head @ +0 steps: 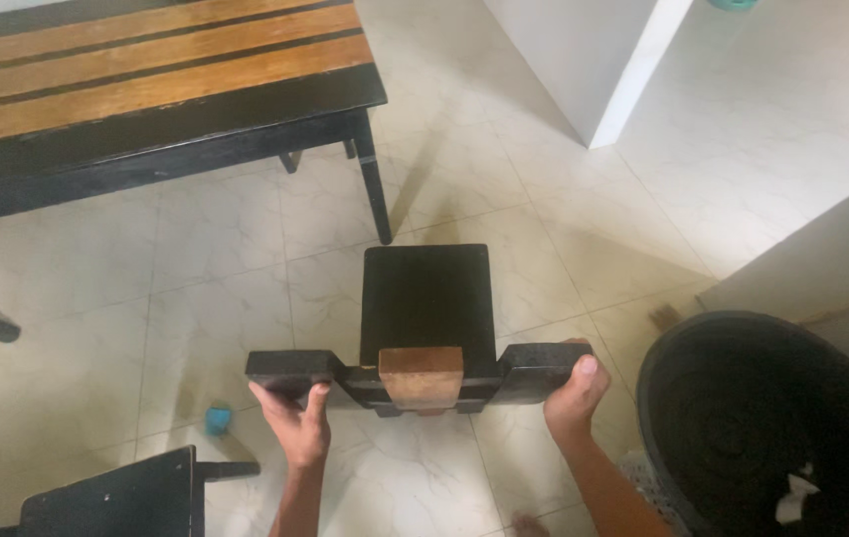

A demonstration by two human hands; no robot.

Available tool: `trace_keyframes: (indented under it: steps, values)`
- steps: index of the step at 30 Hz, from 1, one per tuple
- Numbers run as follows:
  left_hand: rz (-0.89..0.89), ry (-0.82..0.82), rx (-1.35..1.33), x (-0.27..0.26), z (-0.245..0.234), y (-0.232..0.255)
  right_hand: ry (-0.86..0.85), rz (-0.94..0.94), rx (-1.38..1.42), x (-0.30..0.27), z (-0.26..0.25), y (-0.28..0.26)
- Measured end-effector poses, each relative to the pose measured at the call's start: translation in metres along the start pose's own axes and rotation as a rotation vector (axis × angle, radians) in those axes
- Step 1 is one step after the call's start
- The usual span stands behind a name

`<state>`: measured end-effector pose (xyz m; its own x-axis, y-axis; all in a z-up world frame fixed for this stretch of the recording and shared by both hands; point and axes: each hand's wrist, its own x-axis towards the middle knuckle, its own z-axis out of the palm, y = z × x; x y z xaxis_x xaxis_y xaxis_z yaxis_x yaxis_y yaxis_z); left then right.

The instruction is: The person moves several wooden chairs from near a window to positions tucked under a dining table. The person handles each chair by hand, lifting and placing them one at a time.

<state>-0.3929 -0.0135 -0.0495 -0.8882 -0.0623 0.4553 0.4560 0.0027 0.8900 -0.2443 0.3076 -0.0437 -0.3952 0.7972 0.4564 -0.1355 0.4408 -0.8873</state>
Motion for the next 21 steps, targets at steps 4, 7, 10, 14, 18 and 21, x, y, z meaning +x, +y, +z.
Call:
trace_keyframes:
  steps: [4,7,10,14,18,21]
  values:
    - [0.046,-0.084,-0.058,0.034,0.014,-0.009,0.046,-0.096,-0.016,-0.001,0.011,0.024]
    - [0.029,-0.137,-0.112,0.058,0.02,-0.019,0.103,-0.216,-0.257,0.007,0.026,0.056]
    - [0.029,-0.151,-0.073,0.085,0.029,-0.026,0.132,-0.213,-0.352,0.018,0.043,0.072]
    - [0.022,-0.163,-0.046,0.1,0.048,-0.028,0.192,-0.121,-0.27,0.044,0.057,0.074]
    - [0.004,-0.177,-0.122,0.106,0.068,-0.018,0.268,-0.077,-0.251,0.065,0.061,0.075]
    - [0.077,-0.203,0.011,0.112,0.08,-0.01,0.273,-0.132,-0.031,0.082,0.068,0.081]
